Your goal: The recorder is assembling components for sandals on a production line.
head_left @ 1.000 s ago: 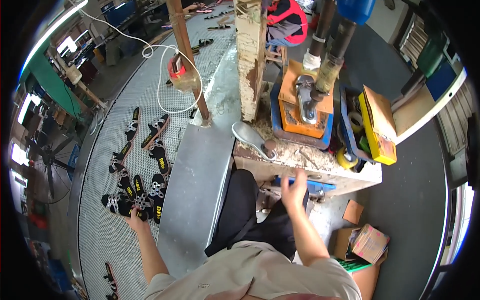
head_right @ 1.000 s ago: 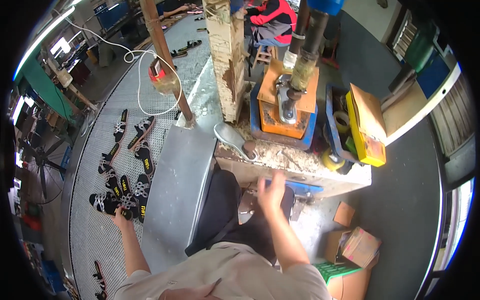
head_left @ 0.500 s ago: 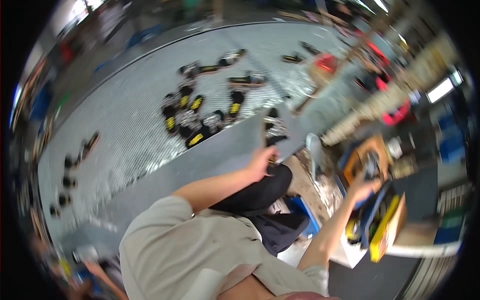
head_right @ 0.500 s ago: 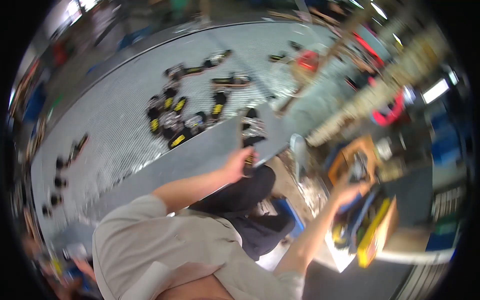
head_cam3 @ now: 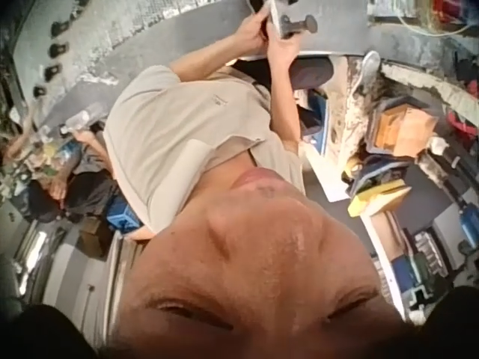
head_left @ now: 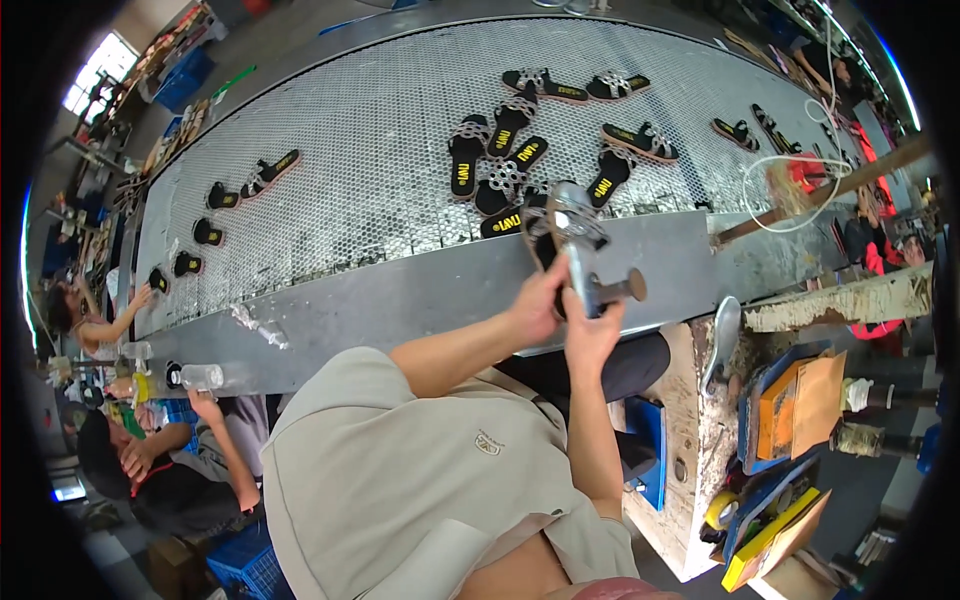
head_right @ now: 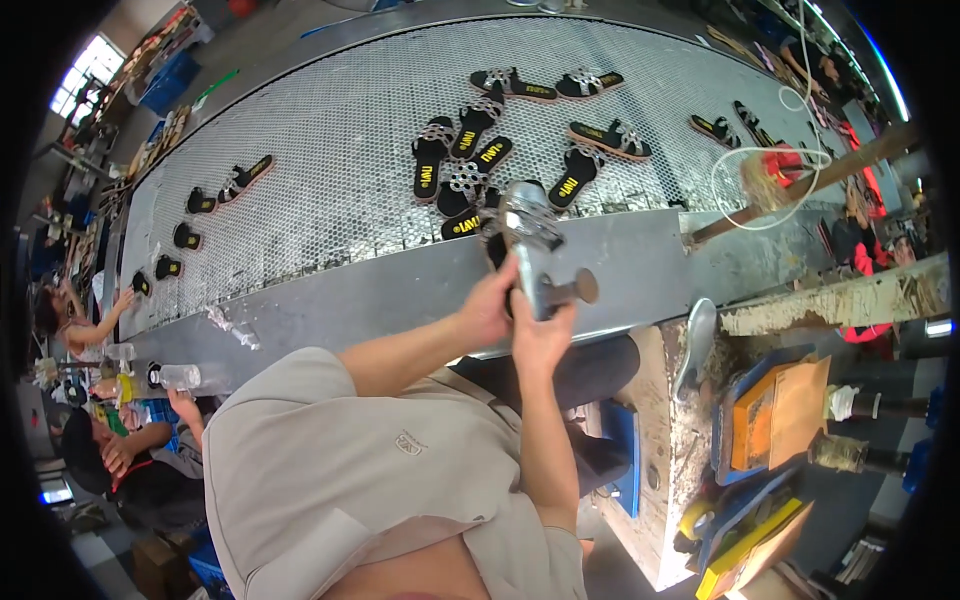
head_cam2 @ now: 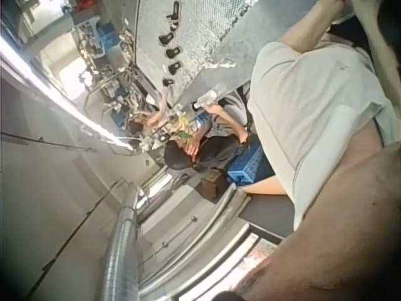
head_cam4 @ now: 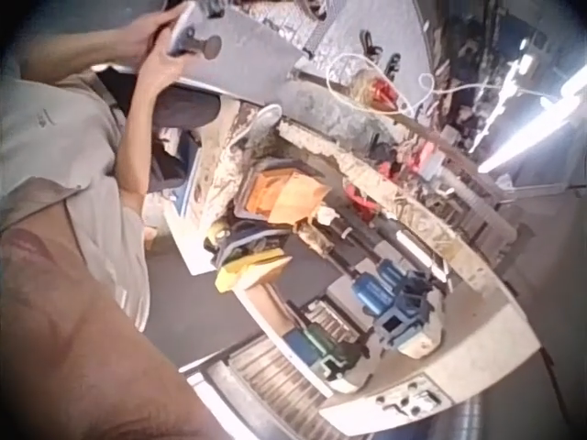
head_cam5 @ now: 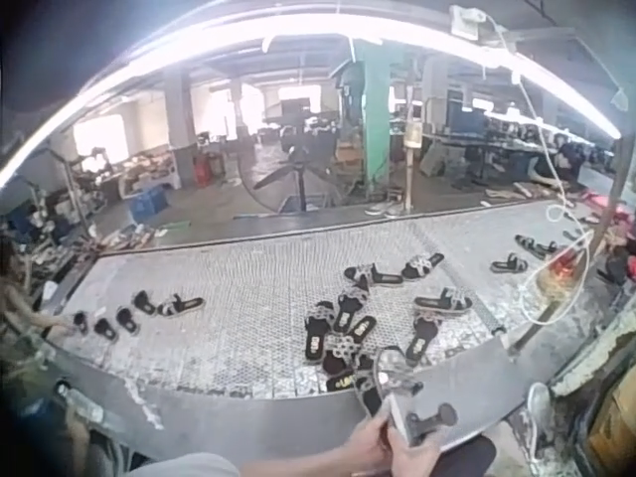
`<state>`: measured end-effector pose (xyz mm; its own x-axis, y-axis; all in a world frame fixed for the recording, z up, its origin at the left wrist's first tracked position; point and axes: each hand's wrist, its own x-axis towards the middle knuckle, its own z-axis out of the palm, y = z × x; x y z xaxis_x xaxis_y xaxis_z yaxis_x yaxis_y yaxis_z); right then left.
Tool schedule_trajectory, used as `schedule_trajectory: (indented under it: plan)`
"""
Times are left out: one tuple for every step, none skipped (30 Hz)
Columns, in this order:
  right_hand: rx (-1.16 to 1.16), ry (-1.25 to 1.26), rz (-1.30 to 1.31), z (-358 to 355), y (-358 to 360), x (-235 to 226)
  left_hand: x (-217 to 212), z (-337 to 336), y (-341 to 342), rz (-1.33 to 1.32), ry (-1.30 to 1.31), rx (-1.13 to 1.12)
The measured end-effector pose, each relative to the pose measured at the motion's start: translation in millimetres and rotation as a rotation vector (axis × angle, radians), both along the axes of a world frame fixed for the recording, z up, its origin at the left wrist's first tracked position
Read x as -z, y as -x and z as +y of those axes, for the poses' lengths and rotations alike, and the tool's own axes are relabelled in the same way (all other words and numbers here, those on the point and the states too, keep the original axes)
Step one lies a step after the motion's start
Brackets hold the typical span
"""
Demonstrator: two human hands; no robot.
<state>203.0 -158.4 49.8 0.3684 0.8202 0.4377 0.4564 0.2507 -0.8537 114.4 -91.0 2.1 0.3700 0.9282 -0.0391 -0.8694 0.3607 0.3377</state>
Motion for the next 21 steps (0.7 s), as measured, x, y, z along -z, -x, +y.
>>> schedule_trajectory:
  plan:
    - [-0.068,0.035,0.007,-2.4,10.8,1.0,-12.7,-0.9,23.6,-0.015,0.003,-0.117]
    - [-0.141,0.068,0.01,-5.1,20.1,0.4,-10.9,10.1,51.0,-0.117,-0.052,-0.168]
    - [-0.226,0.086,0.031,-10.6,25.1,2.5,-11.9,24.7,85.4,-0.126,-0.034,-0.208]
    - [-0.314,0.104,0.051,-18.9,26.1,4.2,-8.5,42.0,117.7,-0.104,-0.025,-0.361]
    - [-0.396,0.129,0.05,-28.5,27.0,4.0,19.8,73.1,163.8,-0.065,-0.065,-0.552]
    - [-0.4,0.137,0.052,-33.7,23.7,6.8,25.8,88.5,200.2,0.05,0.036,-0.707]
    - [-0.425,0.166,0.053,-41.4,25.2,6.2,48.7,106.3,243.4,0.067,0.183,-0.821]
    - [-0.425,0.198,0.059,-46.6,22.3,9.9,56.4,109.7,268.4,0.379,0.596,-0.923]
    - [-0.381,0.2,0.042,-53.3,16.8,14.5,55.2,102.0,272.3,0.342,0.623,-0.99]
    - [-0.363,0.205,0.051,-56.3,9.8,19.2,57.2,94.5,264.7,0.366,0.614,-0.993]
    - [-0.337,0.205,0.042,-58.1,3.5,22.9,61.0,88.2,252.5,0.353,0.444,-1.049]
    - [-0.305,0.206,0.031,-58.0,-2.5,24.8,65.0,85.4,235.0,0.337,0.273,-1.093]
    - [-0.265,0.149,-0.012,-54.9,-8.9,25.5,57.8,79.5,201.1,0.296,0.196,-0.974]
    - [-0.256,0.151,-0.009,-55.2,-8.5,20.8,59.4,79.4,174.4,0.243,0.102,-0.886]
    - [-0.228,0.168,-0.026,-55.7,-9.5,13.1,55.2,74.8,141.0,0.308,0.027,-0.722]
    - [-0.193,0.185,-0.041,-55.6,-12.6,8.6,29.7,62.6,97.8,0.198,-0.037,-0.602]
    - [-0.16,0.176,-0.038,-49.9,-14.6,9.8,-4.9,46.6,62.7,0.192,-0.034,-0.459]
    - [-0.124,0.145,-0.045,-45.2,-15.8,8.6,-9.9,38.7,39.6,0.257,0.036,-0.305]
    - [-0.066,0.121,-0.066,-40.2,-15.0,7.2,5.6,41.6,24.7,0.329,-0.021,-0.177]
    - [0.01,0.097,-0.081,-32.9,-17.9,7.0,-6.2,34.8,4.8,0.332,-0.039,-0.133]
    - [0.057,0.087,-0.074,-24.4,-24.4,4.0,-29.0,21.1,-15.4,0.256,-0.107,-0.057]
